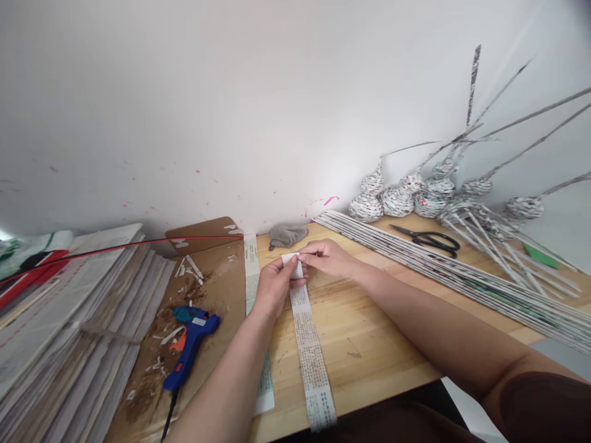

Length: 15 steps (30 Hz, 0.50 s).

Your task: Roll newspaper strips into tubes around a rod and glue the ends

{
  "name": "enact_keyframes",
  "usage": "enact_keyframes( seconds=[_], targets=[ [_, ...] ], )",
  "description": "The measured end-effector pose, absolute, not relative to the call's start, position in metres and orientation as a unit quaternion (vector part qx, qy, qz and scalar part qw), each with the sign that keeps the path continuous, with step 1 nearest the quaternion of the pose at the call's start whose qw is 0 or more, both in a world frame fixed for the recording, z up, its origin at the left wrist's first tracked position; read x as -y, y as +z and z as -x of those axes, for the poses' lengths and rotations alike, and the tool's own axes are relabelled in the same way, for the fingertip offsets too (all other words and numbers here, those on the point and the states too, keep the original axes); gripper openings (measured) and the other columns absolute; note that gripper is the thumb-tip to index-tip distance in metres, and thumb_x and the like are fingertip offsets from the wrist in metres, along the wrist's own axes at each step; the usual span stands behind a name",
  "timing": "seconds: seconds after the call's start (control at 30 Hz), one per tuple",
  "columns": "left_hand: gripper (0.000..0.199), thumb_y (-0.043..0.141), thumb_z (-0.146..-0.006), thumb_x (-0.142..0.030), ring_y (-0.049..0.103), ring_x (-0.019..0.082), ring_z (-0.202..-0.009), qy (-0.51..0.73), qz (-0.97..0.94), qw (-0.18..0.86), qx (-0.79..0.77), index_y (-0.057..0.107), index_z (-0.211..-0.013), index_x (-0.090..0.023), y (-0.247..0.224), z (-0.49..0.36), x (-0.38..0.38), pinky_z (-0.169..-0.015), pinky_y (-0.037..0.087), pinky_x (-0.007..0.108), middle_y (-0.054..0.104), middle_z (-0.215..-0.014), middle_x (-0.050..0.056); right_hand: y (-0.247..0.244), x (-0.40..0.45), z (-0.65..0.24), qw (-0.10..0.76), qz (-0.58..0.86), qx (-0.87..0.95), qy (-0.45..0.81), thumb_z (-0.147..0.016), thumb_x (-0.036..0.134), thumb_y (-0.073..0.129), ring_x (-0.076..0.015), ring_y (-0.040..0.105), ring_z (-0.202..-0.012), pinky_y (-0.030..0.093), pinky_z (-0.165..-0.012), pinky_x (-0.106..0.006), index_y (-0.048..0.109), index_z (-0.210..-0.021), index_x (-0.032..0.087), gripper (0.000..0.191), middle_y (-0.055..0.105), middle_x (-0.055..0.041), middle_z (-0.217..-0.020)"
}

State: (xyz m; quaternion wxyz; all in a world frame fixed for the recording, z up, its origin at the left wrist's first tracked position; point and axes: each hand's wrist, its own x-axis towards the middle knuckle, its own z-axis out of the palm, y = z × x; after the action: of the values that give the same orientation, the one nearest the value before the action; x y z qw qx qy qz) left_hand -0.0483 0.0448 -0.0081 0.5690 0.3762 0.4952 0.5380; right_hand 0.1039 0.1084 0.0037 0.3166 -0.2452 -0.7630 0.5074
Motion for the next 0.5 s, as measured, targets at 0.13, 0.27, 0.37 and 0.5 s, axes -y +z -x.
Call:
enact_keyframes(
  seconds=[0.13,0.27,0.37,0.5],
  targets=[
    [0.036,0.070,-0.072,-0.043,0.065,0.015,-0.064,0.537,-0.379,0.562,-0.502,0.070,-0.092,-0.013,-0.0080,0.0486,-0.0442,-0.058,0.053,0.024,0.071,-0.075,0.008,0.0075,-0.1074,-0.1053,0.322,0.242,0.778,0.483,-0.088,0.042,0.052,-0.0135,0.060,-0.064,0.047,-0.065,-0.025,0.072,-0.083,0.015,0.034,0.065,-0.0024,-0.068],
    [0.038,0.070,-0.071,-0.045,0.065,0.015,-0.062,0.529,-0.384,0.564,-0.504,0.070,-0.090,-0.013,-0.0063,0.0484,-0.0431,-0.054,0.052,0.023,0.070,-0.073,0.007,0.0114,-0.1089,-0.1082,0.321,0.231,0.775,0.493,-0.085,0.042,0.057,-0.0143,0.062,-0.070,0.048,-0.068,-0.026,0.073,-0.090,0.015,0.032,0.067,-0.0031,-0.073],
    [0.038,0.070,-0.071,-0.045,0.064,0.014,-0.060,0.527,-0.389,0.562,-0.505,0.070,-0.091,-0.013,-0.0058,0.0480,-0.0425,-0.052,0.052,0.022,0.070,-0.071,0.007,0.0102,-0.1112,-0.1090,0.319,0.228,0.738,0.549,-0.081,0.040,0.062,-0.0153,0.064,-0.074,0.049,-0.071,-0.028,0.073,-0.094,0.014,0.031,0.069,-0.0032,-0.073],
    [0.036,0.070,-0.072,-0.044,0.065,0.016,-0.060,0.528,-0.398,0.542,-0.518,0.070,-0.090,-0.014,-0.0070,0.0466,-0.0423,-0.052,0.052,0.024,0.070,-0.070,0.006,0.0054,-0.1138,-0.1082,0.333,0.246,0.691,0.593,-0.074,0.036,0.070,-0.0149,0.064,-0.077,0.049,-0.073,-0.028,0.074,-0.091,0.015,0.027,0.071,-0.0038,-0.079]
  ],
)
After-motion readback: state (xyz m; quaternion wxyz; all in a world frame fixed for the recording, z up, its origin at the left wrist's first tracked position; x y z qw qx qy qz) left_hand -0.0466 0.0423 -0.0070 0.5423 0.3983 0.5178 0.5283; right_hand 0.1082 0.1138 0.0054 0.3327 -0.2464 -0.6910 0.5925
